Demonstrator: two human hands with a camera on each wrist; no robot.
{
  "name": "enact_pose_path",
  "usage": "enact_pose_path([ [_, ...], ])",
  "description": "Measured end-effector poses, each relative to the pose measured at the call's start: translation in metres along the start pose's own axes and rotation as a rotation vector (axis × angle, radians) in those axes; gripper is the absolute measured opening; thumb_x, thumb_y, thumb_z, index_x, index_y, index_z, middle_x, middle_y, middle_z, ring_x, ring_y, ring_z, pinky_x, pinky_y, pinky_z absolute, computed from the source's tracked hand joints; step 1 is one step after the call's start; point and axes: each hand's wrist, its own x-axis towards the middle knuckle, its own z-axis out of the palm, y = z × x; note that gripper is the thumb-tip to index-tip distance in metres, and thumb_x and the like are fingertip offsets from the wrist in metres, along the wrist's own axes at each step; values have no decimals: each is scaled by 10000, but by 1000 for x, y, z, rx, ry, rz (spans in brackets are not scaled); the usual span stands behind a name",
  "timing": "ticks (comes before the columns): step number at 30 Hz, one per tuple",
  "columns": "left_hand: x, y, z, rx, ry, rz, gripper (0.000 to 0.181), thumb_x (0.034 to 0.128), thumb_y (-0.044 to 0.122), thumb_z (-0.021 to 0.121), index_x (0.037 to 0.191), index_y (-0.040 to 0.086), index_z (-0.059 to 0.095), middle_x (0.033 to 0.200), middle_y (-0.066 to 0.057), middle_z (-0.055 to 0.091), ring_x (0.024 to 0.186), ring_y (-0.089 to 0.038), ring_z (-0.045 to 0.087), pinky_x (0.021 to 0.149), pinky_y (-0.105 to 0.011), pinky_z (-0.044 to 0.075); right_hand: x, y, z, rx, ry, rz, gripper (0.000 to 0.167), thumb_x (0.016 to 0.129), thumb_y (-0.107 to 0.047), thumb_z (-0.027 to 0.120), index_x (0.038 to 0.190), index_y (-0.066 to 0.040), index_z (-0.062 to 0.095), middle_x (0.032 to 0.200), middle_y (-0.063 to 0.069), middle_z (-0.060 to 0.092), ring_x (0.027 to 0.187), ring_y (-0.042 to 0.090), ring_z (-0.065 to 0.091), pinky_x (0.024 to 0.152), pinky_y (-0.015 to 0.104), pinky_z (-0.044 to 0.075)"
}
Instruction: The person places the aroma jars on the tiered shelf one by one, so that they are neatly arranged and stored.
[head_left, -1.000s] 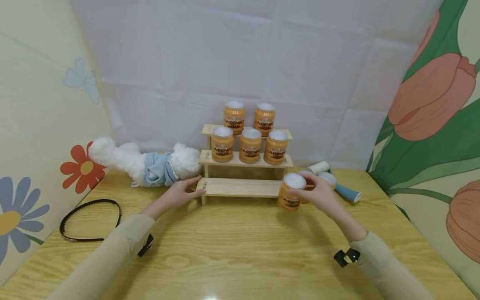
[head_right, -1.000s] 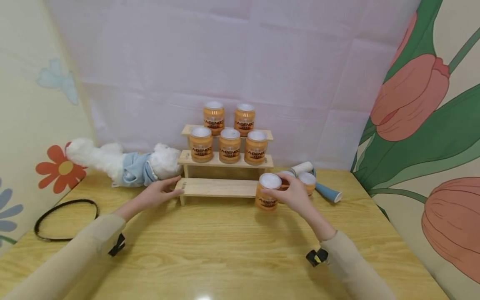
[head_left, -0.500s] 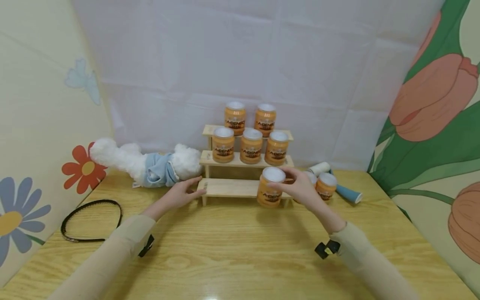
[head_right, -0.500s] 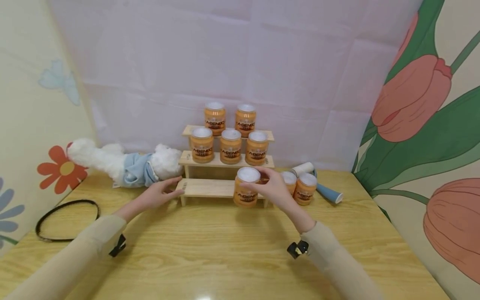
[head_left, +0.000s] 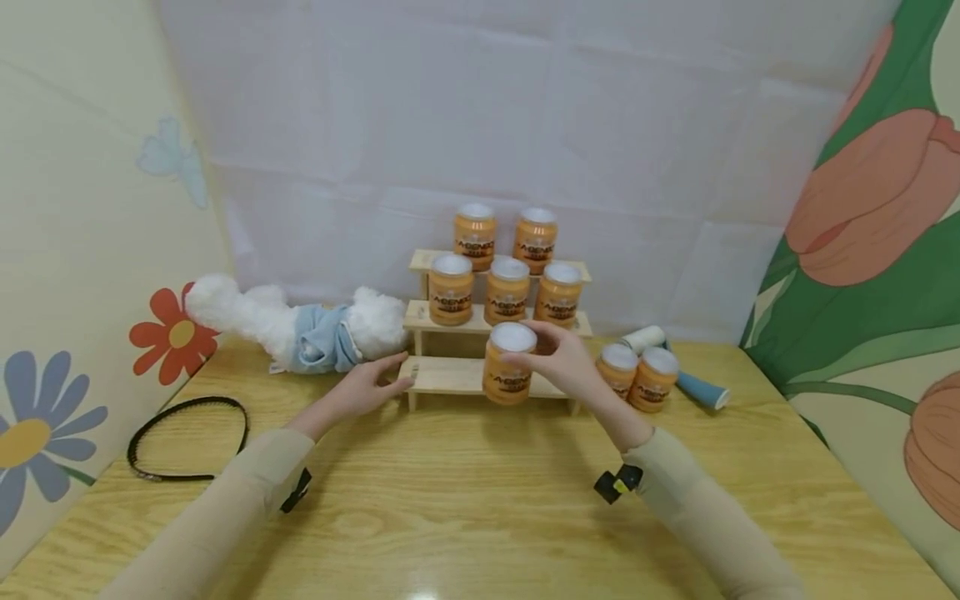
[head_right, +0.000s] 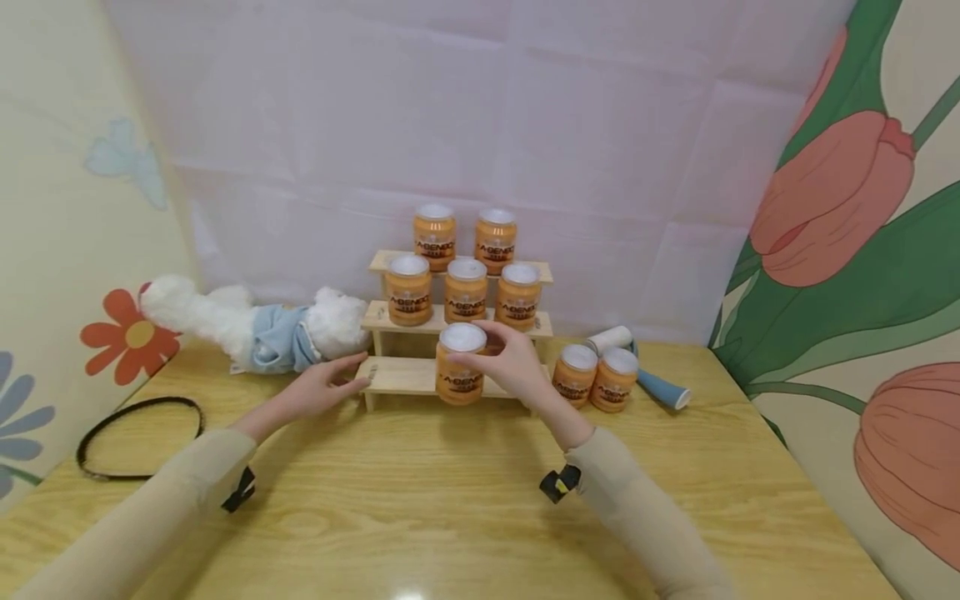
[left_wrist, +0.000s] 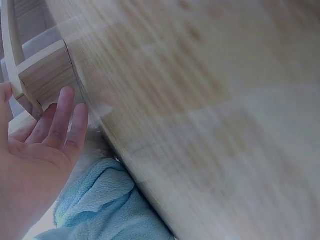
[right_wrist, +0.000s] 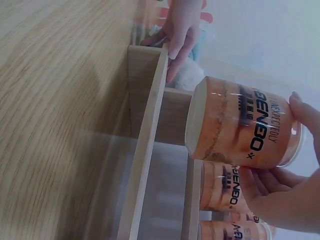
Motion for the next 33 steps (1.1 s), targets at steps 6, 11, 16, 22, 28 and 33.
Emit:
enact_pose_path([
  [6,0,-1,0,1,-1,1,687,959,404,515,1465,-1,287,1340,-274,483,725,-146,593,614,-293,450,11,1,14,40,-22,-8,603,800,-281,759,1333,-117,528,1176,98,624,1026,205,613,815,327,524],
  [11,-1,0,0,10,-1,3,694,958,415,513,1463,-5,289,1346,-271,478,861,-190,637,651,-300,474,20,2,25,27,-19,-16,642,793,-284,765,1348,-85,512,1192,89,607,1035,207,602,806,322,522],
  [16,-2,3,-1,11,-3,-13,707,953,438,509,1471,13,282,1355,-263,475,893,-210,644,661,-310,488,27,3,36,54,-36,-36,583,813,-222,749,1327,-67,524,1187,119,606,1018,229,605,803,328,521],
  [22,-2,5,0,5,-3,-16,708,950,430,519,1469,10,285,1351,-264,478,856,-184,639,641,-297,475,35,10,48,76,-46,-14,564,801,-231,761,1308,-108,547,1159,105,630,986,189,612,779,303,523],
  [28,-2,5,0,3,0,-21,709,947,430,526,1469,14,289,1346,-263,485,784,-155,616,615,-293,457,40,14,56,87,-51,-10,542,794,-241,768,1284,-130,566,1152,91,638,993,189,617,779,304,526],
  [33,-2,5,0,19,12,-26,703,943,430,532,1466,21,301,1363,-260,472,890,-210,638,653,-296,479,45,16,62,45,-56,-45,545,808,-251,754,1292,-115,544,1186,78,617,1031,194,604,808,303,517],
])
